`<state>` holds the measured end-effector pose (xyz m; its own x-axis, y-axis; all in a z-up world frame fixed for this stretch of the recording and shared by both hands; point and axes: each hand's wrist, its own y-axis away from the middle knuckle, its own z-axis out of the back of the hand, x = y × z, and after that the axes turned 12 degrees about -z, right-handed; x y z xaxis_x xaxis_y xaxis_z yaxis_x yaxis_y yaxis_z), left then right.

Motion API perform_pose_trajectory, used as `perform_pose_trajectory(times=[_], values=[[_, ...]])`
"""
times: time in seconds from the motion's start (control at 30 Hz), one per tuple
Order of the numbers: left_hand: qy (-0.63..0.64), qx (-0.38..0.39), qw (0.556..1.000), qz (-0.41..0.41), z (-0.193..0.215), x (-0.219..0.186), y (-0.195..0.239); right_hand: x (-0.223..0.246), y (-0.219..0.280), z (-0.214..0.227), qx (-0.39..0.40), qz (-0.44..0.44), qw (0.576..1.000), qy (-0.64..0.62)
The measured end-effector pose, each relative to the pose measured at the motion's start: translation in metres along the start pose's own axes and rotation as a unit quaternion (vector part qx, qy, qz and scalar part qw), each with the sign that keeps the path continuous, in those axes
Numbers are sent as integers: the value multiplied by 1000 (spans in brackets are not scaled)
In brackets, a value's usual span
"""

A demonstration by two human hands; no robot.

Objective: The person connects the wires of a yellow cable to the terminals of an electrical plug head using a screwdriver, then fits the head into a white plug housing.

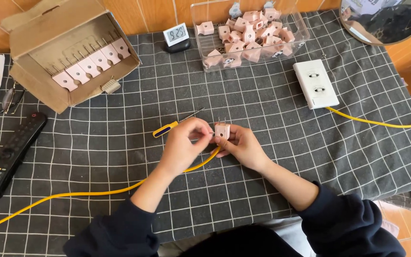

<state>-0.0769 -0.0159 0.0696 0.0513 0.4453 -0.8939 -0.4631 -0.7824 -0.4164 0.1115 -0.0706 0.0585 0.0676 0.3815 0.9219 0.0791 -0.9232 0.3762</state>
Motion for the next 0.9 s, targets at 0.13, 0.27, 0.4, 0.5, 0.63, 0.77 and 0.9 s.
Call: perform_pose_trajectory(times=[0.13,0.27,0.4,0.5,0.63,0.77,0.9], values=[[-10,-4,1000,-5,-12,-6,6,6,4,-3,6,3,1000,14],[-54,13,998,3,-13,-3,6,1,3,0,17,22,999,18],[-59,4,998,21,-15,1,6,-11,2,3,30,45,998,14],[-14,-30,999,37,-15,-1,5,-4,8,2,40,87,994,54],[30,32,995,89,-11,4,3,3,11,2,39,117,984,129],[81,27,992,94,-8,6,3,-1,8,5,37,121,982,137],[123,-19,988,95,1,4,-1,4,7,5,28,136,979,150]])
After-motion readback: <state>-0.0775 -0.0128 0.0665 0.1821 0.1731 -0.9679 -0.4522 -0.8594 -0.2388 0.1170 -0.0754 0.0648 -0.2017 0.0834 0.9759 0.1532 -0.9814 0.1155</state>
